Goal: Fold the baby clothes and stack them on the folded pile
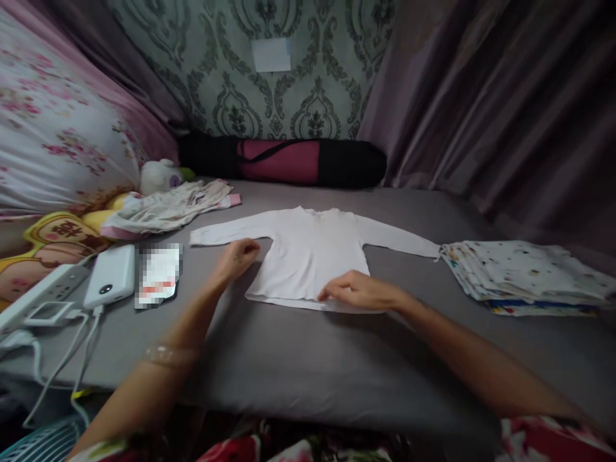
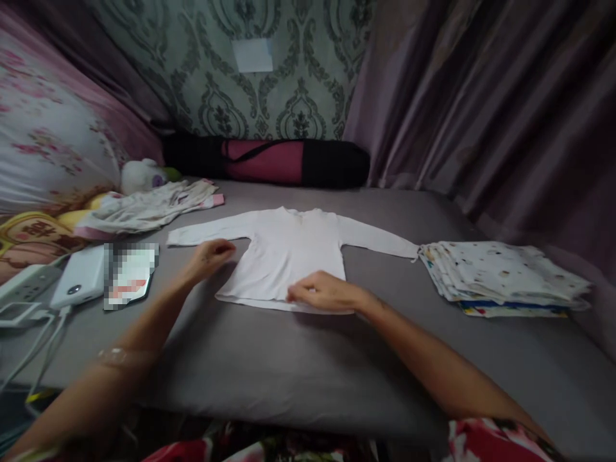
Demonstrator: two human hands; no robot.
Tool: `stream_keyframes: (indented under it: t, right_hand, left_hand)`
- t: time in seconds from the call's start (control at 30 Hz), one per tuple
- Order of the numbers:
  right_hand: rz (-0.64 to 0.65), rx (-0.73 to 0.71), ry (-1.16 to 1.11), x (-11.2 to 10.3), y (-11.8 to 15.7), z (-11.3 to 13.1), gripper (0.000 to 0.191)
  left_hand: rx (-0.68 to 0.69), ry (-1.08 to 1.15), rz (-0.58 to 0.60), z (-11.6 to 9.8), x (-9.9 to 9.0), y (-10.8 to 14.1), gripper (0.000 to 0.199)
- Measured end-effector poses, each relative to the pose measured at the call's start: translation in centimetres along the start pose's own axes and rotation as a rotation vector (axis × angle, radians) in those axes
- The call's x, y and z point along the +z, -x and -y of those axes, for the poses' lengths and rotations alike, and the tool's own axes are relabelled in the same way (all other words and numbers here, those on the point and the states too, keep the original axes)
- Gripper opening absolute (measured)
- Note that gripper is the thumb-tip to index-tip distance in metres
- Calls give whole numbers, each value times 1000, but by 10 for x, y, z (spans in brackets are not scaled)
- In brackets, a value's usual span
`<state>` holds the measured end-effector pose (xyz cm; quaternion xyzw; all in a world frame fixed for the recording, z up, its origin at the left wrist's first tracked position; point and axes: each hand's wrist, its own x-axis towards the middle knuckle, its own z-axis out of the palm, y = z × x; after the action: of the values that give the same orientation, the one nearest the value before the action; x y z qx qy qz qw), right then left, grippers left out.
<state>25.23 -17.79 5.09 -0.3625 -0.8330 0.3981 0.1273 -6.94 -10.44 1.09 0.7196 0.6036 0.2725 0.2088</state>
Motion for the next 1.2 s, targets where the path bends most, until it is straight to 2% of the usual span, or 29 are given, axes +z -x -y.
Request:
stream_keyframes:
  t: [0.07,0.13,0.17,0.27,0.4,0.53,0.67,0.87,1.0,1.2]
  right_hand:
    - [-157,29,30,-5,-35,-9,39]
    - [-311,57,110,-2,-72,-19,40]
    - [-333,74,159,2,-89,-24,43]
    - [-276,122,286,17,-131,-30,53]
    - [-214,176,406,35,-162,-28,61]
    - [-231,239,518,44,-169,-27,65]
    - [-237,247,576,47,-169,-29,66]
    - [-222,251,622,47,-170,-27,64]
    - [-156,208,621,53,-165,-18,65]
    - [-111,120,592,74,-147,3,67]
  left_hand:
    - [-57,-92,-97,15,5,-23,21]
    - [-45,-150,-105,21,11,-39,28]
    - [-24,-171,-97,21,14,-44,29]
    - [25,-236,-75,18,21,-51,26]
    - [61,-372,-60,11,23,-51,25]
    - [32,-453,-66,9,25,-52,30]
    - [-13,-391,-117,16,30,-58,30]
    - [68,-348,-193,26,36,-62,29]
    - [91,-316,-206,30,39,-62,29]
    - [109,-257,-243,37,39,-60,34]
